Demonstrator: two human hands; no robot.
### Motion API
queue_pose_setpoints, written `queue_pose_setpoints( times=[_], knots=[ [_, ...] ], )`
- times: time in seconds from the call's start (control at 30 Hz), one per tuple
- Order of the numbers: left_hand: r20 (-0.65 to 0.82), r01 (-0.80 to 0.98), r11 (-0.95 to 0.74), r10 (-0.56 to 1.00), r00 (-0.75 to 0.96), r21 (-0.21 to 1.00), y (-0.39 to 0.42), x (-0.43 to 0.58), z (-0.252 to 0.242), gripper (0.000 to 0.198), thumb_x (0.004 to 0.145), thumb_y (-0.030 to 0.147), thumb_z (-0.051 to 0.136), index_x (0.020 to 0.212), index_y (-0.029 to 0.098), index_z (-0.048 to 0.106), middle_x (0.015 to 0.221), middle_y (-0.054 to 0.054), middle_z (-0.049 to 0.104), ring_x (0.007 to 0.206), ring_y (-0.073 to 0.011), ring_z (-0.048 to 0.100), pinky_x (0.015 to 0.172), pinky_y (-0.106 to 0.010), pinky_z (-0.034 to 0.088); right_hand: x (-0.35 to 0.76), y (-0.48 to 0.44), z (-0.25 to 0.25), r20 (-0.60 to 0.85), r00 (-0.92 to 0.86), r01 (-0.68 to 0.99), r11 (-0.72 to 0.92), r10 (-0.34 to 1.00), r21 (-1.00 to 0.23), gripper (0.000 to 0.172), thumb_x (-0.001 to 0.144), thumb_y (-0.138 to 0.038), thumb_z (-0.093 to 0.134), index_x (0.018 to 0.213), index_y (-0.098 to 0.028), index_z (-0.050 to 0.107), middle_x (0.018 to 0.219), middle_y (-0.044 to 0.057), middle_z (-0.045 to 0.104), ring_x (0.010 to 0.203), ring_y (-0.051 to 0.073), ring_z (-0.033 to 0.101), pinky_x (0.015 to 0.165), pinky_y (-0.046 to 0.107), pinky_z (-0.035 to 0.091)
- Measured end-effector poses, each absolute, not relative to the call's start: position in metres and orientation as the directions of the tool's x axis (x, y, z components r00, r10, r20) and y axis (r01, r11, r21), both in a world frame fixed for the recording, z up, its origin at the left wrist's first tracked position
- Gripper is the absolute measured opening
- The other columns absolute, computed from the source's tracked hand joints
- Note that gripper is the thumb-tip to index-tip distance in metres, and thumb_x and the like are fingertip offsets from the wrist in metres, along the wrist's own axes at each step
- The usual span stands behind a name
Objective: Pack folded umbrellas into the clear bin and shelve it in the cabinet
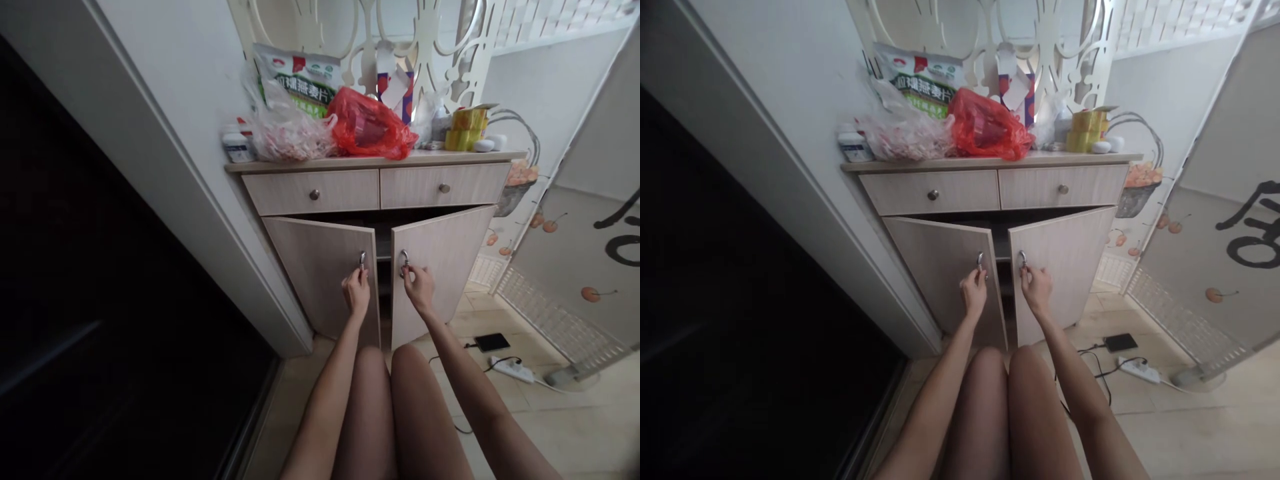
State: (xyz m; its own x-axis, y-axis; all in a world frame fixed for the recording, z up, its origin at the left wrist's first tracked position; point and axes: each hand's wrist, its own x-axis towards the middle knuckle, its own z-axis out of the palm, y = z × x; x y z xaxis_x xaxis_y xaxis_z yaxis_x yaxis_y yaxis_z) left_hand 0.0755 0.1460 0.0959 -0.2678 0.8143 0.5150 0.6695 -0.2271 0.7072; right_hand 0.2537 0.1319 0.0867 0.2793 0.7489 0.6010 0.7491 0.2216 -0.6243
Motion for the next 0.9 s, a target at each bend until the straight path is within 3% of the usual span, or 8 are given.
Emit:
queue_pose_setpoints(
  times=[0.27, 0.53, 0.67, 0.77, 0.9],
  knots=[
    [0.673, 0.688, -0.27, 0.609, -0.419, 0.673, 0.053, -0.019, 0.069, 0.033, 0.086, 0.047, 0.055, 0.088, 0.02, 0.073, 0.087, -0.013, 0.076, 0.08, -0.0265, 0.069, 0.081, -0.039, 0.051, 0.338, 0.016, 0.067, 0.725, 0.315, 0.797, 0.245, 0.612, -0.552, 0.041, 0.095, -0.05, 0.049, 0.092, -0.018, 0.075, 0.075, 0.008, 0.069, 0.071, 0.022, 0.055, 0.069, 0.032, 0.042],
    [0.776, 0.808, -0.122, 0.393, -0.494, 0.576, 0.007, -0.114, 0.07, 0.025, 0.076, 0.044, 0.061, 0.075, 0.021, 0.072, 0.076, -0.012, 0.075, 0.068, -0.0268, 0.069, 0.07, -0.04, 0.054, 0.423, -0.044, 0.062, 0.742, 0.375, 0.871, 0.063, 0.556, -0.488, 0.049, 0.09, -0.06, 0.047, 0.079, -0.02, 0.072, 0.061, 0.005, 0.057, 0.056, 0.02, 0.054, 0.056, 0.031, 0.039],
    [0.739, 0.797, -0.012, 0.382, -0.555, 0.604, -0.007, -0.156, 0.08, 0.022, 0.071, 0.048, 0.057, 0.069, 0.028, 0.067, 0.063, -0.002, 0.073, 0.064, -0.0274, 0.068, 0.067, -0.043, 0.055, 0.467, -0.06, 0.057, 0.701, 0.46, 0.85, -0.043, 0.546, -0.524, 0.048, 0.084, -0.064, 0.046, 0.077, -0.022, 0.067, 0.063, 0.005, 0.057, 0.048, 0.019, 0.049, 0.054, 0.034, 0.038],
    [0.651, 0.742, 0.139, 0.395, -0.649, 0.656, -0.014, -0.184, 0.086, 0.019, 0.067, 0.052, 0.052, 0.063, 0.034, 0.059, 0.051, 0.008, 0.067, 0.064, -0.0289, 0.068, 0.067, -0.046, 0.055, 0.5, -0.069, 0.058, 0.667, 0.506, 0.827, -0.088, 0.546, -0.556, 0.044, 0.079, -0.067, 0.047, 0.065, -0.026, 0.058, 0.06, 0.007, 0.056, 0.046, 0.02, 0.045, 0.053, 0.037, 0.035],
    [0.529, 0.652, 0.217, 0.429, -0.732, 0.727, -0.015, -0.215, 0.088, 0.024, 0.066, 0.055, 0.049, 0.065, 0.033, 0.059, 0.048, 0.005, 0.064, 0.066, -0.0329, 0.068, 0.063, -0.051, 0.055, 0.543, -0.077, 0.06, 0.565, 0.583, 0.761, -0.15, 0.584, -0.631, 0.045, 0.075, -0.069, 0.05, 0.055, -0.029, 0.049, 0.053, 0.011, 0.053, 0.045, 0.022, 0.048, 0.05, 0.04, 0.033]
  ],
)
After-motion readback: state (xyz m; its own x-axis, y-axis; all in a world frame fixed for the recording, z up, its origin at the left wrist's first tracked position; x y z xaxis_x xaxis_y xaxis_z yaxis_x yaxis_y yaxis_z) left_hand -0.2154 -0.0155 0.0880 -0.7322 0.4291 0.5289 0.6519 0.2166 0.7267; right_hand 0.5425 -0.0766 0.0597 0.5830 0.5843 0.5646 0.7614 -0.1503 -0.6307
